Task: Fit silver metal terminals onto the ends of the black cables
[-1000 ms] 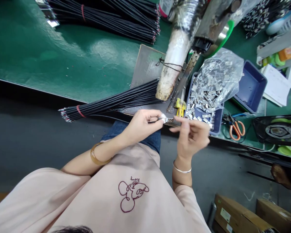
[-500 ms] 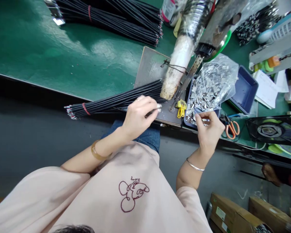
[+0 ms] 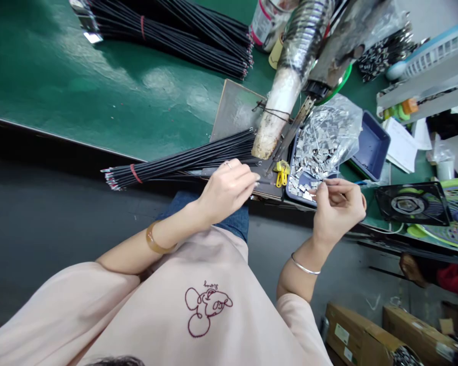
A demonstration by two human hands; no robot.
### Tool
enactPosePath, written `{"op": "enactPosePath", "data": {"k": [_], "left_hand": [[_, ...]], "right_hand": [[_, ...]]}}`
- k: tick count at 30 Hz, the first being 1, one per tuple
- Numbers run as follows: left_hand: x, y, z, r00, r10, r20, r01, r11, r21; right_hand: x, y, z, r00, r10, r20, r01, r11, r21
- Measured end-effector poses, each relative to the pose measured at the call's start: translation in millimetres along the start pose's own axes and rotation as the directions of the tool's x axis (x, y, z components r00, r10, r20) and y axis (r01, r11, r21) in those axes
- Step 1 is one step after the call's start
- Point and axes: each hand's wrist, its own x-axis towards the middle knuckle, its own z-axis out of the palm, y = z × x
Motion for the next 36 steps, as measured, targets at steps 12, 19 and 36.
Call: {"op": "enactPosePath", "data": {"k": [12,19,36], "left_hand": [[6.9,20.0,-1.6,0.778,-0.478,0.408,0.61,0.418,-0.673],[11.6,19.2,-4.2,0.75,-0.462,0.473,0.643,0.344,-0.684],[12.1,16.9,-5.2,0.719,-0.502,0.481,0.679,0.362,-0.638]], "right_hand": [[-50.4,-29.2,38.6,0.967,-0.14,0.212,0.1,0.977,0.188],[-51.5,-28.3,44.8,0.934,-0.081,0.349,-0.05,0.935,0.352],[-53.1,-25.8,33.9,0.959,-0.205,0.193,0.145,0.947,0.287]]}}
